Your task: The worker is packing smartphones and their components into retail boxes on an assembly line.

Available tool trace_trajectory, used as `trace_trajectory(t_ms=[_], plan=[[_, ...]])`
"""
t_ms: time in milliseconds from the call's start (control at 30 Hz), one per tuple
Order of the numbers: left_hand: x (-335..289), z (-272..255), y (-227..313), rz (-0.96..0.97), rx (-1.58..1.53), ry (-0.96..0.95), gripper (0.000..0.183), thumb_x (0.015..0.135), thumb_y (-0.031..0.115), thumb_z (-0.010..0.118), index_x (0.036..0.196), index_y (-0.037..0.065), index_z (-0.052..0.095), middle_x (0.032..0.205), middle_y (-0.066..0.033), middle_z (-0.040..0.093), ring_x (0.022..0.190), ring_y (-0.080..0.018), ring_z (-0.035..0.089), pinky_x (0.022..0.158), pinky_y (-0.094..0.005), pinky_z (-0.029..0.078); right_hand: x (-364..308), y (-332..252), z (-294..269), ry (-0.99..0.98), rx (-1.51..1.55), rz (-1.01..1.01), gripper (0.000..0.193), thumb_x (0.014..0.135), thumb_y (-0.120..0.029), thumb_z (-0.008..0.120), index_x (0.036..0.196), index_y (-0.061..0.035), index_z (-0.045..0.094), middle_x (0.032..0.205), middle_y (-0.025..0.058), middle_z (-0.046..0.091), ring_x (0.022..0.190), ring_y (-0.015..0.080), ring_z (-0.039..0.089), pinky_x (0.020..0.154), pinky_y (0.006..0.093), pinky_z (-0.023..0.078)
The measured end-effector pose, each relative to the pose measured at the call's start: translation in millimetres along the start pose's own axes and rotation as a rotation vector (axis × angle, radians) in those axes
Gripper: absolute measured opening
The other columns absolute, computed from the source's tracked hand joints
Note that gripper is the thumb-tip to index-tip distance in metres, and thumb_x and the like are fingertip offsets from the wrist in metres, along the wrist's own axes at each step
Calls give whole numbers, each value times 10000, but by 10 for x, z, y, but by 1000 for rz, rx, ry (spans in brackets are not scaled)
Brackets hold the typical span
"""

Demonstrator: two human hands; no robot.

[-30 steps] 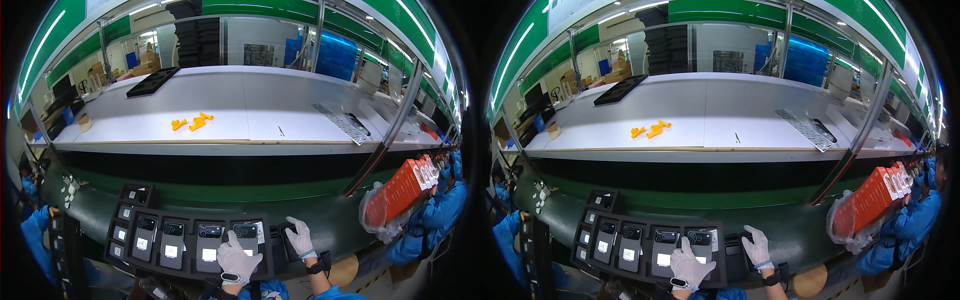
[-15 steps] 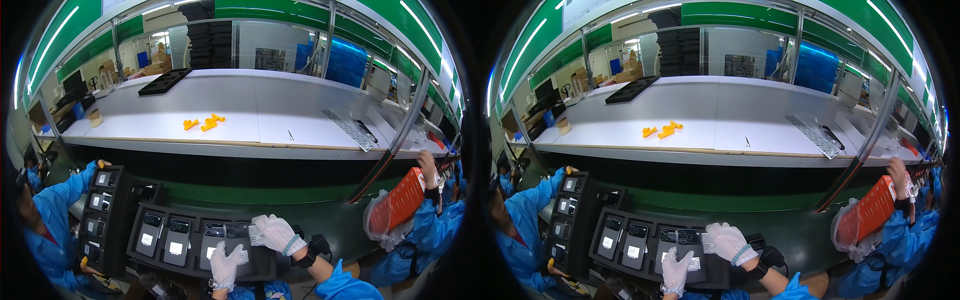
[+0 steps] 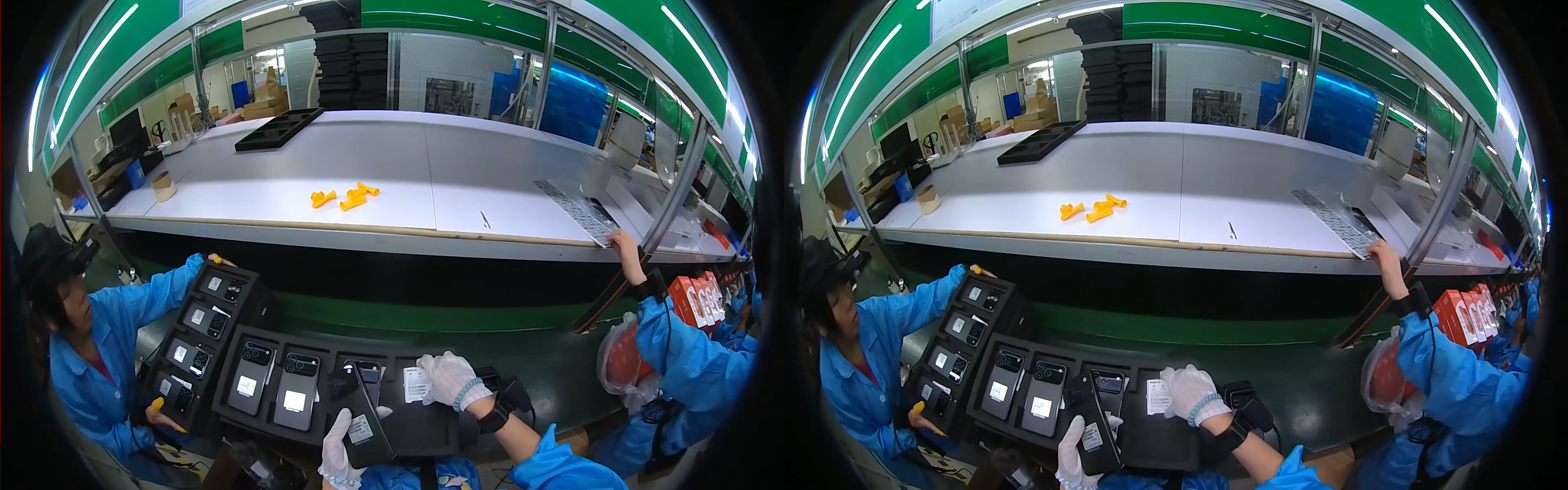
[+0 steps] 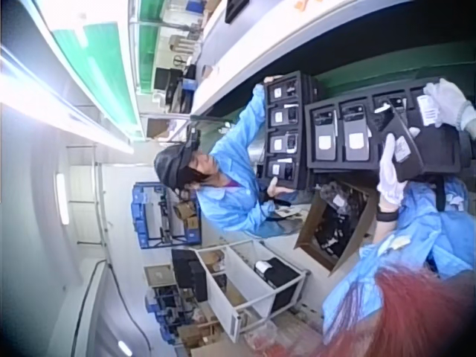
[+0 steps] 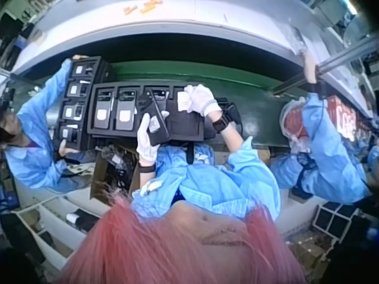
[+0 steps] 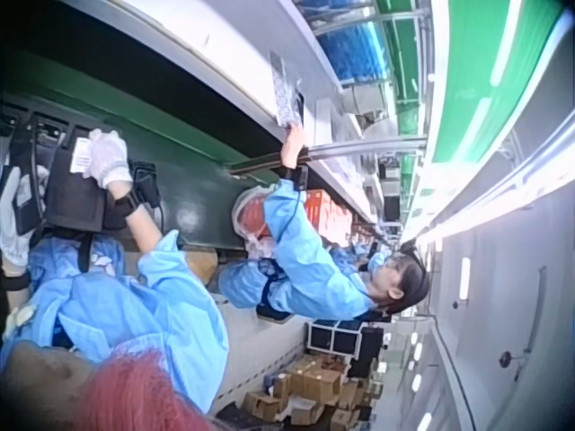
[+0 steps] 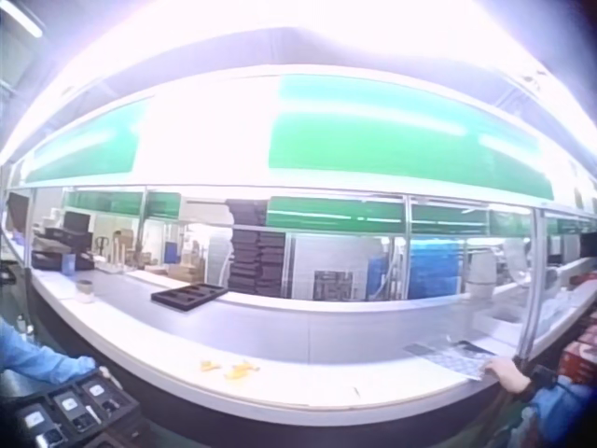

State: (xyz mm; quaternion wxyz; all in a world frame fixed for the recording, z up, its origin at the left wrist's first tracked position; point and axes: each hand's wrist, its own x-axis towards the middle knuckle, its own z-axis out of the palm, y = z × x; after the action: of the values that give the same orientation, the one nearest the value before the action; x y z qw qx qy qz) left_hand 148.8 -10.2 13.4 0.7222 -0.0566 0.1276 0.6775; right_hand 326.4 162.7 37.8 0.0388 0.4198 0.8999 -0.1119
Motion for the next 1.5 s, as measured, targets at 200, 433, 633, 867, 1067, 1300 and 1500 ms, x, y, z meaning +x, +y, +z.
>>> trace_trajectory(t_ms=[200,433,633,867,1067,1300,1500], plan=[[-44,-57,16,43,228,-9,455,1011,258,345,1321,-74,378,1167,-382,528,989,-377,643,777,-449,593,-11,-15,64,117,-93,-32,579,512,-342,867,957,-79,605,882,120,591,890,302,600,721,410,528],[-37,27,-38,34,375,41,444,1006,235,368,1268,-121,408,1164,-361,547,957,-340,659,774,-403,593,-91,209,312,393,340,-183,183,811,-187,603,894,-24,591,828,171,627,814,359,606,708,453,496],[-153,267,-95,83,555,65,407,987,285,426,1228,-35,502,1103,-220,621,932,-257,661,798,-365,564,-392,-135,401,449,556,191,283,875,-270,550,760,-12,531,657,224,573,681,412,573,608,486,451],[28,239,-233,12,462,261,357,975,270,497,1269,70,524,1188,-102,615,1074,-229,609,904,-389,521,-456,-559,457,444,34,489,345,697,-299,722,904,-49,605,817,151,588,814,332,564,701,470,429],[-72,486,-241,-112,256,-21,413,972,204,450,1316,-25,456,1225,-187,586,1120,-301,584,982,-421,470,-618,-402,279,826,329,366,801,631,-218,789,1325,-32,437,1006,194,520,909,341,519,816,449,423],[-155,467,-166,-40,614,6,457,989,306,411,1253,-55,507,1096,-195,641,983,-297,643,881,-358,520,-976,961,1554,344,59,874,860,705,-390,737,1415,-123,333,1286,280,445,1122,445,485,957,481,416],[-44,130,-27,-19,420,-29,678,1010,476,217,1289,-108,422,1212,-272,566,982,-320,643,840,-405,556,-984,944,2084,315,197,795,900,745,-286,697,1472,-109,196,1344,341,367,1185,478,446,1010,472,386]])
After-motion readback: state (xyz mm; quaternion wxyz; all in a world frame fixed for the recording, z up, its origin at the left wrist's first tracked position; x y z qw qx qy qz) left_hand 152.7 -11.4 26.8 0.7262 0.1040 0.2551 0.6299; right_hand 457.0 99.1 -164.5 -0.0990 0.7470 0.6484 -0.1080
